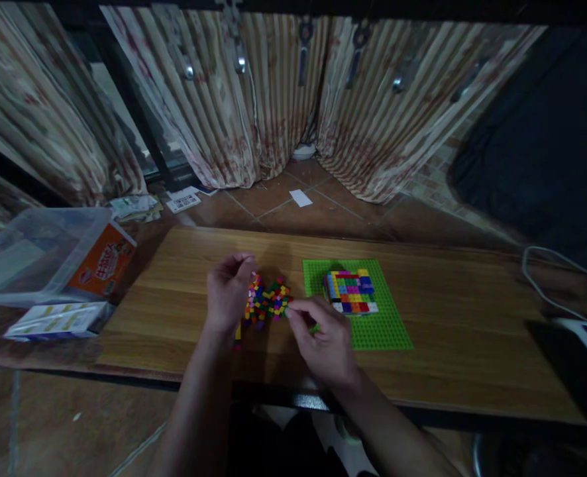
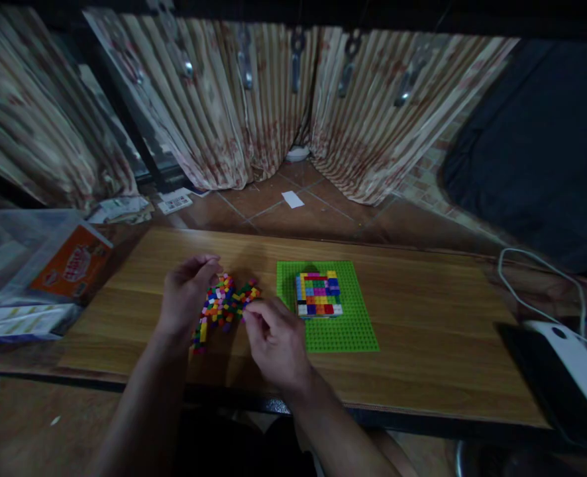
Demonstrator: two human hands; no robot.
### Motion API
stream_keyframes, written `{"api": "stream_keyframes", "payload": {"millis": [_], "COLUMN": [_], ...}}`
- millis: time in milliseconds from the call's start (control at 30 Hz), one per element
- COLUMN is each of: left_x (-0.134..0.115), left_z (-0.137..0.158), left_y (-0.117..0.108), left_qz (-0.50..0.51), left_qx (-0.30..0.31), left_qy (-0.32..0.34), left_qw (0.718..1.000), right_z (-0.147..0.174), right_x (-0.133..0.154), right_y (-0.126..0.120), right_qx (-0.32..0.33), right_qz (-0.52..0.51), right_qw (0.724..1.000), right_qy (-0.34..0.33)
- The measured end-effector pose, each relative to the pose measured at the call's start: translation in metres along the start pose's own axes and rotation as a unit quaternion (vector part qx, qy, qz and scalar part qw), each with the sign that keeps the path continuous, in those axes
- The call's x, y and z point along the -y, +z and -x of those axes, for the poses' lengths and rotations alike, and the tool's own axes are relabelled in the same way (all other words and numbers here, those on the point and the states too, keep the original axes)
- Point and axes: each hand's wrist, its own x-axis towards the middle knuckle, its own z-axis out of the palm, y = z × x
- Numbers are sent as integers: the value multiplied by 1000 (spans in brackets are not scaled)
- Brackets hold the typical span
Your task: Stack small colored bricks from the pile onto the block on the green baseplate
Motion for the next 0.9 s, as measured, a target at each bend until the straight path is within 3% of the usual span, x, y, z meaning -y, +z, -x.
{"api": "stream_keyframes", "payload": {"millis": [133, 200, 267, 400, 533, 900], "left_x": [1, 1, 2, 7, 13, 23], "left_z": [3, 7, 12, 28, 41, 60], "left_y": [5, 11, 19, 40, 60, 80], "left_qz": [-23, -40, -57, -71, -89, -199], "left_qx": [18, 38, 70, 156, 222, 260], "left_qy": [-1, 1, 10, 36, 37, 69], "left_qw": [1000, 998, 996, 985, 970, 942], "right_z": [-6, -9, -9, -6, -4, -9], "right_x": [-11, -23, -36, -54, -59, -59], "right_y": [-32, -53, -73, -97, -97, -86], "right_qx": [-109, -188, -215, -155, -109, -87], "right_qz": [46, 87, 158, 281, 316, 347], "right_qw": [991, 972, 949, 921, 915, 906], "right_qy": [58, 115, 168, 221, 227, 224]}}
